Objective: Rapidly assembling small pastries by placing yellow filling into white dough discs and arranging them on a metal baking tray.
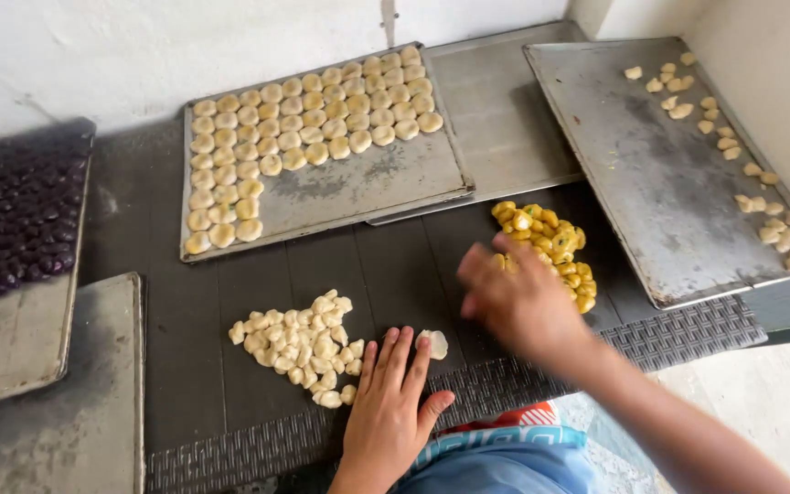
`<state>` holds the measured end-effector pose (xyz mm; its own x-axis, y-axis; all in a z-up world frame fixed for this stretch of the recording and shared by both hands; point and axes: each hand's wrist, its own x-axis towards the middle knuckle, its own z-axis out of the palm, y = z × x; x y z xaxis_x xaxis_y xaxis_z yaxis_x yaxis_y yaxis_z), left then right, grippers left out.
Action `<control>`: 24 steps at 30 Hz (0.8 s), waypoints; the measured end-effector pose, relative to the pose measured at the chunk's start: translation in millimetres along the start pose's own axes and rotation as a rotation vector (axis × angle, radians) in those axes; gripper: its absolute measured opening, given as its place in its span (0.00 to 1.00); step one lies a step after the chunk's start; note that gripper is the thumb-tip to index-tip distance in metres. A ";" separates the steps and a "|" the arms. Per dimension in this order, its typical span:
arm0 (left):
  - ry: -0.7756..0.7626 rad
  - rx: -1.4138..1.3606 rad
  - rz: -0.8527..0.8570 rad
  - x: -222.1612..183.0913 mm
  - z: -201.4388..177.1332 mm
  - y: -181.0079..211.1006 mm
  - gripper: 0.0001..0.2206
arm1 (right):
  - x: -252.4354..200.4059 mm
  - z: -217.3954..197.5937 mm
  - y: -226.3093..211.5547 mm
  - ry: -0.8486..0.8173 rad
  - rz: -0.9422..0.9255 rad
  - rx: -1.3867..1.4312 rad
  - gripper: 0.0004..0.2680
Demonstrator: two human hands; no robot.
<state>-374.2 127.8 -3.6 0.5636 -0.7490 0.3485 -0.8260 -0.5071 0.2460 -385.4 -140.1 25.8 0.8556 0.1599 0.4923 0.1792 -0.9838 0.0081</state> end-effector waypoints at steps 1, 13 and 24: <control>0.003 0.000 0.006 -0.2 0.4 0.9 0.33 | 8.2 6.0 25.5 0.003 0.002 -0.005 0.15; 0.053 -0.286 -0.076 10.2 -10.8 2.7 0.19 | 18.1 -6.3 51.8 -0.092 0.513 0.227 0.14; 0.048 -0.222 -0.345 43.2 13.4 -5.3 0.03 | -29.5 10.0 -69.9 0.006 -0.026 0.482 0.06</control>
<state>-345.6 92.4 -2.0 0.8111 -0.5279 0.2519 -0.5700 -0.6166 0.5431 -418.3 -75.3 2.1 0.8455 0.1819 0.5021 0.4059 -0.8298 -0.3829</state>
